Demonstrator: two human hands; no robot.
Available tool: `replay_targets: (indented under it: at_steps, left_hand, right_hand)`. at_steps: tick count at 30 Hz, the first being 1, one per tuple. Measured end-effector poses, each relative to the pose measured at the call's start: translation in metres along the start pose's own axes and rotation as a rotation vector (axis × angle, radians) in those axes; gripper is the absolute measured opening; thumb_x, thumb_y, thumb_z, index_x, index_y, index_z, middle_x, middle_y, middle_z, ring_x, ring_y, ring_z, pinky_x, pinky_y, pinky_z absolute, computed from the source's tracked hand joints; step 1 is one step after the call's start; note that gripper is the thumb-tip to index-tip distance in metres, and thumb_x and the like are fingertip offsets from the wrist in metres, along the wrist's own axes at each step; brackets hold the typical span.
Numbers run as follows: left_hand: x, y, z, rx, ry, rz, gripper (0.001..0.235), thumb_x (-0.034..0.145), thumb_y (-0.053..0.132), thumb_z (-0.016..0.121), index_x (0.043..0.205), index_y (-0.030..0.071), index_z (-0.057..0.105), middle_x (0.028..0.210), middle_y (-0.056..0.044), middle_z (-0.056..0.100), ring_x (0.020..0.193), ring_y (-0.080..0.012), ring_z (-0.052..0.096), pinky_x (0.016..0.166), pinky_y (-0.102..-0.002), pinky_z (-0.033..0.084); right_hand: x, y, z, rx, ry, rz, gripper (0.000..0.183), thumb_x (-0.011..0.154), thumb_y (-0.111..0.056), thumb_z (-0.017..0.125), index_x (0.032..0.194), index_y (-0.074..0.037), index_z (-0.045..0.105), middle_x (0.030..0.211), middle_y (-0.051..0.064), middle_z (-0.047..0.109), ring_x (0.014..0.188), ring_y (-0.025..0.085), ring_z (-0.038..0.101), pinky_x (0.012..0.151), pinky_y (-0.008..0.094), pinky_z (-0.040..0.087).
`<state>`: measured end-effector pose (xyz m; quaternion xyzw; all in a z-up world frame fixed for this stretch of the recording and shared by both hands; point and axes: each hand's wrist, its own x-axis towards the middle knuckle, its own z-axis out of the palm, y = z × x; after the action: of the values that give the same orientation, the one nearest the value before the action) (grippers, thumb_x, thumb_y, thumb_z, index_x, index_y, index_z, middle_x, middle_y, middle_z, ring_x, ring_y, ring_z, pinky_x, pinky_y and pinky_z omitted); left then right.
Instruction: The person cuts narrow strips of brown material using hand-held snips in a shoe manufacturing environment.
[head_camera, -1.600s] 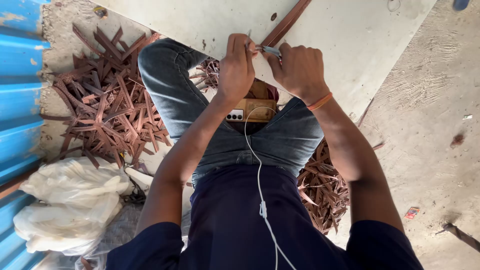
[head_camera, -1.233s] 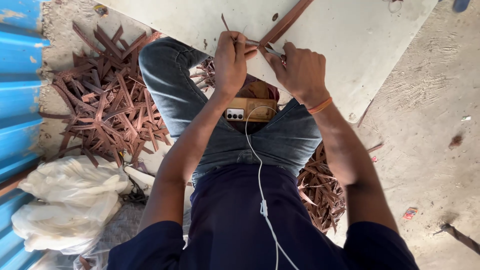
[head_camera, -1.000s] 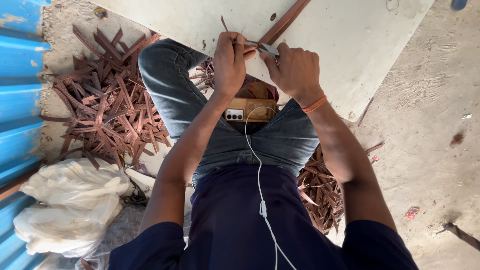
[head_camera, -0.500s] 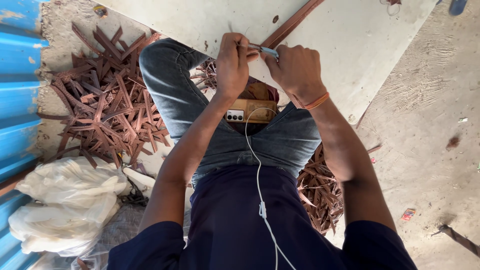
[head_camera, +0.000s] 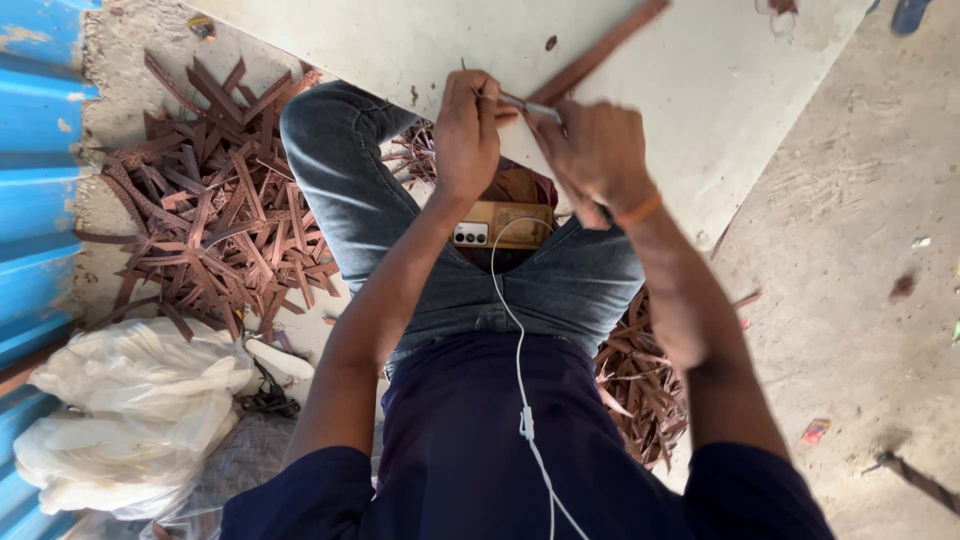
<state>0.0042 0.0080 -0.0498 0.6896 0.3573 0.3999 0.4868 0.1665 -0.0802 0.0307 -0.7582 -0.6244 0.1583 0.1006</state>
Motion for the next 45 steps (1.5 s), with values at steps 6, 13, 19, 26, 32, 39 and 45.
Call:
replay_targets:
  at_steps: [6,13,19,26,32,39,45]
  left_hand:
    - [-0.004,0.007,-0.003,-0.28,-0.005,-0.113,0.02,0.115,0.017,0.047,0.115,-0.001,0.056,0.1,-0.013,0.063,0.088,-0.0203,0.08,0.072,-0.031,0.067]
    - [-0.014,0.021,-0.011,-0.56,0.004,-0.319,0.026,0.113,0.021,0.045,0.115,-0.003,0.056,0.103,-0.016,0.069,0.099,-0.0225,0.079,0.071,-0.033,0.067]
    - [0.005,0.007,-0.074,-0.694,0.185,-0.36,0.027,0.106,0.017,0.048,0.115,-0.001,0.064,0.095,-0.019,0.074,0.078,-0.0243,0.081,0.063,-0.033,0.07]
    - [-0.039,-0.014,-0.126,-0.198,-0.054,-0.604,0.023,0.108,0.014,0.054,0.105,-0.004,0.068,0.088,-0.014,0.075,0.069,-0.0191,0.075,0.055,-0.03,0.06]
    - [-0.07,-0.014,-0.081,-0.083,-0.161,-0.63,0.024,0.105,0.019,0.059,0.11,-0.002,0.07,0.087,-0.014,0.073,0.074,-0.022,0.073,0.062,-0.033,0.061]
    - [-0.078,-0.014,-0.018,0.214,-0.244,-0.391,0.026,0.103,0.026,0.064,0.112,0.003,0.075,0.09,-0.016,0.075,0.085,-0.0272,0.074,0.072,-0.039,0.059]
    - [-0.083,-0.013,-0.04,0.205,-0.452,-0.346,0.031,0.101,0.03,0.067,0.111,0.002,0.075,0.087,-0.014,0.075,0.08,-0.0253,0.076,0.069,-0.037,0.057]
  right_hand:
    - [-0.023,-0.031,-0.004,0.029,0.168,0.113,0.047,0.108,-0.041,0.066,0.077,-0.006,0.064,0.058,0.01,0.058,0.052,0.031,0.059,0.049,0.044,0.041]
    - [-0.043,-0.046,-0.009,0.395,0.472,0.021,0.041,0.096,-0.035,0.08,0.106,0.004,0.069,0.082,0.014,0.068,0.067,0.026,0.067,0.06,0.036,0.052]
    - [-0.086,0.009,0.004,0.646,0.081,0.264,0.029,0.103,-0.029,0.07,0.11,-0.002,0.075,0.065,0.003,0.059,0.053,0.012,0.05,0.049,0.032,0.034]
    - [-0.101,-0.002,-0.047,0.743,0.246,0.299,0.032,0.106,-0.027,0.072,0.107,0.005,0.068,0.071,0.003,0.066,0.049,0.007,0.052,0.043,0.026,0.036]
    - [-0.064,-0.085,-0.017,0.721,0.147,0.113,0.027,0.097,-0.018,0.075,0.122,-0.008,0.071,0.093,0.006,0.075,0.072,0.011,0.068,0.063,0.028,0.054]
    - [-0.03,-0.115,-0.058,0.9,0.31,-0.158,0.019,0.094,-0.002,0.072,0.11,-0.006,0.063,0.123,0.013,0.074,0.089,0.018,0.071,0.071,0.03,0.059]
    - [-0.058,0.058,0.012,0.921,0.532,0.158,0.021,0.106,0.001,0.053,0.119,0.001,0.069,0.107,0.012,0.077,0.087,0.012,0.077,0.063,0.023,0.055]
